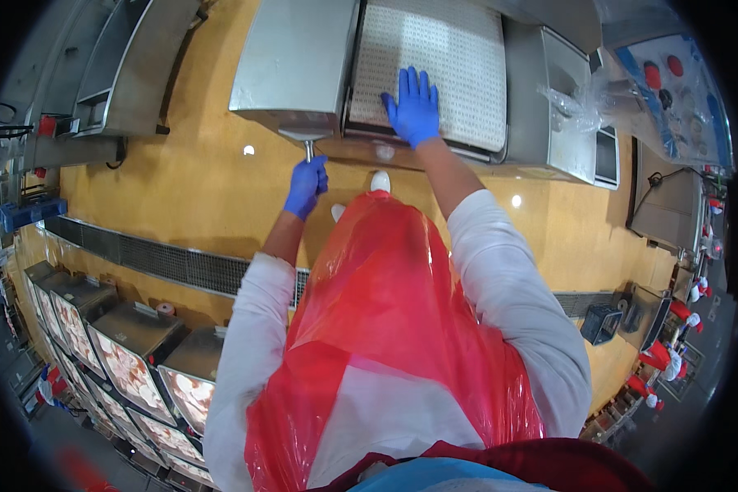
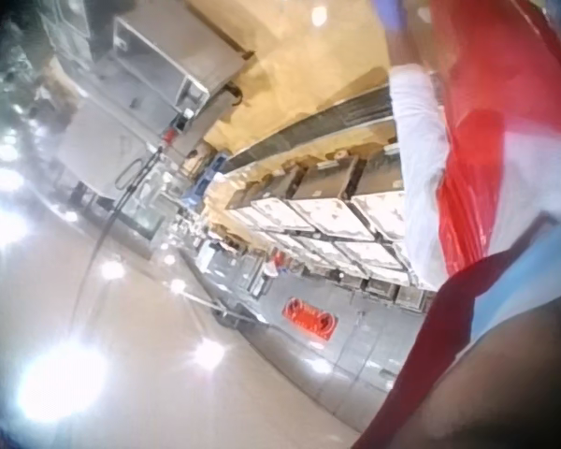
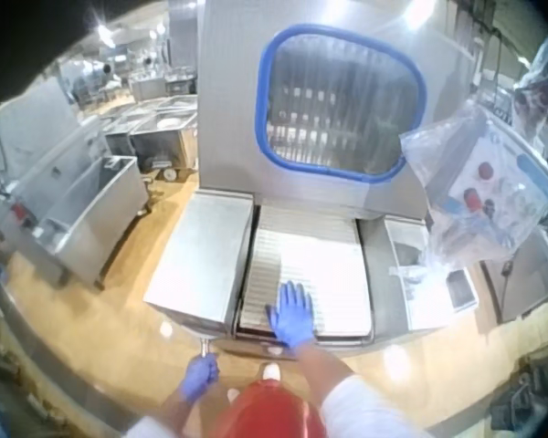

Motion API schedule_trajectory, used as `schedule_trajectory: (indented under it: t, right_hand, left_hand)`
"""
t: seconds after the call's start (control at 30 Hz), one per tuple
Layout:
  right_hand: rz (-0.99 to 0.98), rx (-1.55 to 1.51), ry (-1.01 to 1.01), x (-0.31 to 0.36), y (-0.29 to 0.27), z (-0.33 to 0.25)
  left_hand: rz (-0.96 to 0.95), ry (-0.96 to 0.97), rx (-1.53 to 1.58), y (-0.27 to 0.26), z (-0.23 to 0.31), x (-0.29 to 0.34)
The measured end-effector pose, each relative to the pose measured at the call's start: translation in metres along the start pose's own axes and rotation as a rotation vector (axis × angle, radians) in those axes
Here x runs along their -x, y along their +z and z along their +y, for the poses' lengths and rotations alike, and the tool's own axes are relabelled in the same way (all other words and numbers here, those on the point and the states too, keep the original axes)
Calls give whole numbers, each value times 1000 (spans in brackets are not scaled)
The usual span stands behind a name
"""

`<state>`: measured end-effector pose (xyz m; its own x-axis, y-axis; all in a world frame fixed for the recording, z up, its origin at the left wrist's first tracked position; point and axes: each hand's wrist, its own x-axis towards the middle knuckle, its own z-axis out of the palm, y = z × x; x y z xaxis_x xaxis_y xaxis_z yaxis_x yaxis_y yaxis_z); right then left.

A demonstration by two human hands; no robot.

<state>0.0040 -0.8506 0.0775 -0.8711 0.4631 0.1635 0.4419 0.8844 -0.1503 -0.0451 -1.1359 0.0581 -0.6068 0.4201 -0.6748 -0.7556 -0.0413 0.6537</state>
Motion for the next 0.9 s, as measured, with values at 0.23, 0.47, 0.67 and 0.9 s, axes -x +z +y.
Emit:
schedule_trajectory:
  t: [0.23,0.47,0.67,0.9]
  right_hand:
    - [-362,-302,-193,102,-18,42]
    - [-420,8,-17,88,21,89]
    - [-713,45,38,40,1,59]
    - [-725,56,43,59,18,67]
  left_hand:
    - [18,-22,-66,-8,9,4]
    - [-80,13,-85,-2,6,4]
    - [-17,88,-174,-15,6,-9]
    - [74,-15,-139,-6,1,2]
